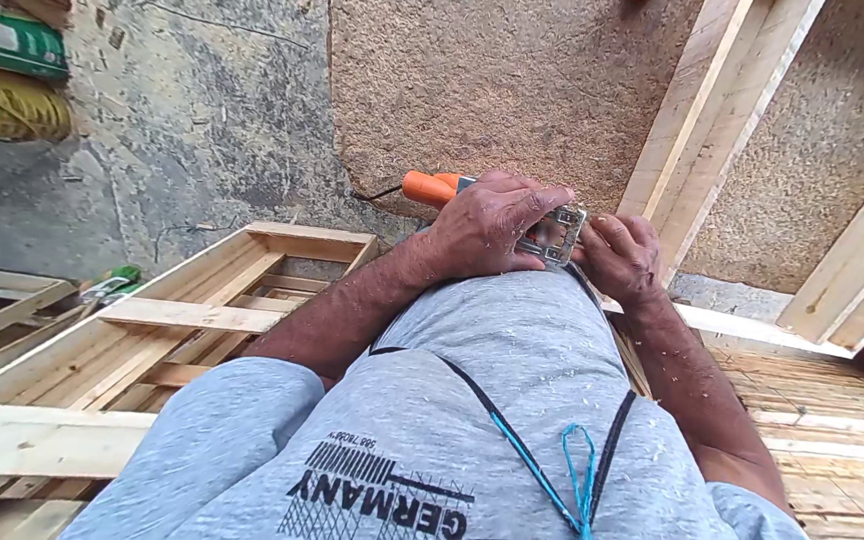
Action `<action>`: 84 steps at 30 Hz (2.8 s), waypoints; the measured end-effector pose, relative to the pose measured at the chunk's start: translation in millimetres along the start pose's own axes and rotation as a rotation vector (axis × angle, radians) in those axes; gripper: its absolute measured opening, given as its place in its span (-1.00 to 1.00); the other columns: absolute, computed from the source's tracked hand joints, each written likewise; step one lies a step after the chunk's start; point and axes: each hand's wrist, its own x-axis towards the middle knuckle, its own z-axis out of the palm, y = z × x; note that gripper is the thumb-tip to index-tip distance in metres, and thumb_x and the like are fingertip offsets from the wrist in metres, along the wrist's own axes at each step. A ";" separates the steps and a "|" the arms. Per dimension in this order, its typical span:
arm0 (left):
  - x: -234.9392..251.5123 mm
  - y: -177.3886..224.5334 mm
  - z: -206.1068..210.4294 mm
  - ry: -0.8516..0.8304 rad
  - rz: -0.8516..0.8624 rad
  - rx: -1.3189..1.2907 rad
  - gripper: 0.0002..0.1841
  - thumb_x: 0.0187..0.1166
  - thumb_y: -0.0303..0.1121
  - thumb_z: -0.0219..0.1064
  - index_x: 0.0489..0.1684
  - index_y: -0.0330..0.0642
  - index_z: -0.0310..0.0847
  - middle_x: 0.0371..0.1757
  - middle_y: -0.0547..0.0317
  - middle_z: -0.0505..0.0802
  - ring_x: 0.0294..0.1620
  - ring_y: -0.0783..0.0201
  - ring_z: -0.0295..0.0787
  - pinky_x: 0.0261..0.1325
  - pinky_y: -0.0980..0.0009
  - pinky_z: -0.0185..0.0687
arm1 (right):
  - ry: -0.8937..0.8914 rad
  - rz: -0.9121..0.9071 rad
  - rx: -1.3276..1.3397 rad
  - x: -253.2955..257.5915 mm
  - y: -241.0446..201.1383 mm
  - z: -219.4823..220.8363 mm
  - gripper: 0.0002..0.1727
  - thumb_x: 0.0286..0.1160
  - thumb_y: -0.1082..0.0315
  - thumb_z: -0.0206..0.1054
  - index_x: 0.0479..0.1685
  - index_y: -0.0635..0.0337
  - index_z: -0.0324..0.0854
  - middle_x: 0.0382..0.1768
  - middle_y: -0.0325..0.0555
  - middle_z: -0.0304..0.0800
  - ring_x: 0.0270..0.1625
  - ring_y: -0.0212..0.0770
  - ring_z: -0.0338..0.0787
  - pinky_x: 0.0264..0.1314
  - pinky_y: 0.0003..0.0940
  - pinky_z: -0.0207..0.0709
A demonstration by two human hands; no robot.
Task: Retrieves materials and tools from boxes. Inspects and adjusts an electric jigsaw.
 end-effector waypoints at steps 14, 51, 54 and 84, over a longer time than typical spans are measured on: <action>3.3 0.8 0.1 -0.010 -0.019 0.033 -0.22 0.31 0.07 0.61 0.51 -0.20 0.60 0.23 0.08 0.89 0.33 0.14 0.78 0.52 0.10 0.57 | -0.132 0.473 0.430 14.5 -31.8 -3.6 -0.45 0.86 0.12 0.05 -0.60 0.21 0.60 -0.63 -0.11 0.66 -0.50 -0.27 0.71 -0.40 -0.28 0.58; -0.6 5.0 1.8 0.035 -0.068 0.030 -0.18 0.30 0.16 0.60 0.51 -0.19 0.59 0.20 0.08 0.89 0.20 0.15 0.80 0.38 0.07 0.61 | -0.037 0.729 0.801 0.3 -13.9 -22.1 -0.69 0.79 0.27 0.16 0.14 0.21 0.77 -0.24 -0.28 0.82 -0.37 -0.51 0.67 -0.27 -0.50 0.63; -0.4 5.8 2.5 0.031 -0.070 0.041 -0.19 0.30 0.16 0.59 0.51 -0.18 0.59 0.17 0.09 0.90 0.19 0.15 0.80 0.36 0.08 0.62 | 0.010 0.716 0.816 10.7 -28.2 -14.1 -0.75 0.72 0.41 0.23 0.19 0.28 0.71 -0.21 -0.20 0.89 -0.32 -0.41 0.83 -0.23 -0.41 0.78; 0.0 5.2 1.8 0.025 -0.049 0.033 -0.19 0.28 0.11 0.63 0.51 -0.19 0.59 0.18 0.07 0.89 0.23 0.14 0.80 0.40 0.09 0.62 | -0.064 0.683 0.809 40.3 -31.8 -17.1 -0.93 0.50 0.47 0.43 -0.15 0.25 0.78 -0.29 -0.23 0.87 -0.34 -0.44 0.82 -0.22 -0.43 0.80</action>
